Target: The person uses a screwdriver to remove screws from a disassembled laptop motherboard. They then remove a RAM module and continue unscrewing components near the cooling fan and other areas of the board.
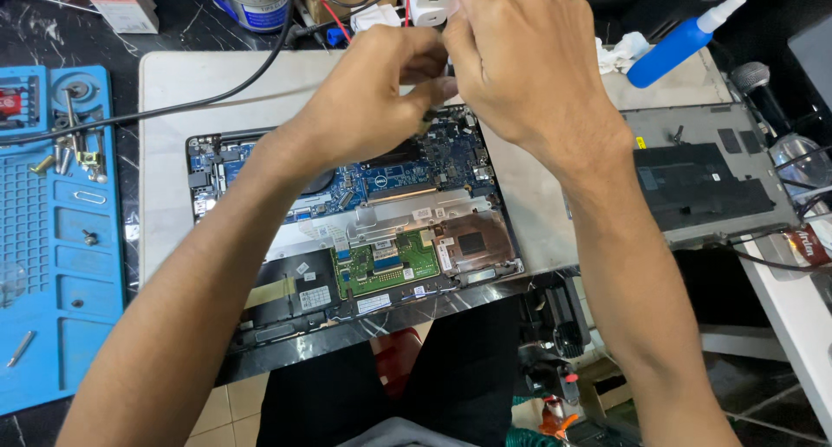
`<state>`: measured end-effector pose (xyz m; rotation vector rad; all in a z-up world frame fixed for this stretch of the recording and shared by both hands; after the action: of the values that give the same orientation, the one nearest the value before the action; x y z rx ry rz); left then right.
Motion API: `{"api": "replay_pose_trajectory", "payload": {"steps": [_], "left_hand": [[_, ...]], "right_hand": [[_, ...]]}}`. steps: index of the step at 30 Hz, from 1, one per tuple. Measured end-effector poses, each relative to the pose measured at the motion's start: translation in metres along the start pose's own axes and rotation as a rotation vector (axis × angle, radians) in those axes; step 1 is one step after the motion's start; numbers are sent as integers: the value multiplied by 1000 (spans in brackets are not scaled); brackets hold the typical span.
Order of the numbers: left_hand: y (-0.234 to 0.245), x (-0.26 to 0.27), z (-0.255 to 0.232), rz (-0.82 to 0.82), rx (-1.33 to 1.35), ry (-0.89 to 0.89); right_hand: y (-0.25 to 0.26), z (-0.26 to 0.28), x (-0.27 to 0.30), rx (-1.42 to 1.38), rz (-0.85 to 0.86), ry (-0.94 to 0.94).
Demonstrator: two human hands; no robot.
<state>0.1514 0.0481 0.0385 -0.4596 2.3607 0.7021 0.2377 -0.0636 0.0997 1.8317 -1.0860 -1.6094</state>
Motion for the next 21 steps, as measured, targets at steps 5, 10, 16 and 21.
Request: {"api": "replay_pose_trajectory", "payload": {"steps": [5,10,16,21], "left_hand": [[4,-2,17,-254,-296,140],[0,-1,7,-3,-13,71],[0,-5,6,-177,-302,71],[-3,-3,3,-29,-186,87]], "right_hand": [[1,6,-4,10,40,-35],[1,2,1,1,24,-13],[2,12,-4,-8,13,1],[3,7,0,5,4,14]]}}
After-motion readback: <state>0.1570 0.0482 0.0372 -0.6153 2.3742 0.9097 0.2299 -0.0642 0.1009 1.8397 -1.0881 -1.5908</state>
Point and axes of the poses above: each hand's wrist, its own x-axis away from the middle knuckle, its own y-axis out of the back of the hand, z = x × y, the point moved 5 cm from there along -x, towards the middle knuckle, and after that the axes turned 6 degrees about -z, right-handed, at the moved point
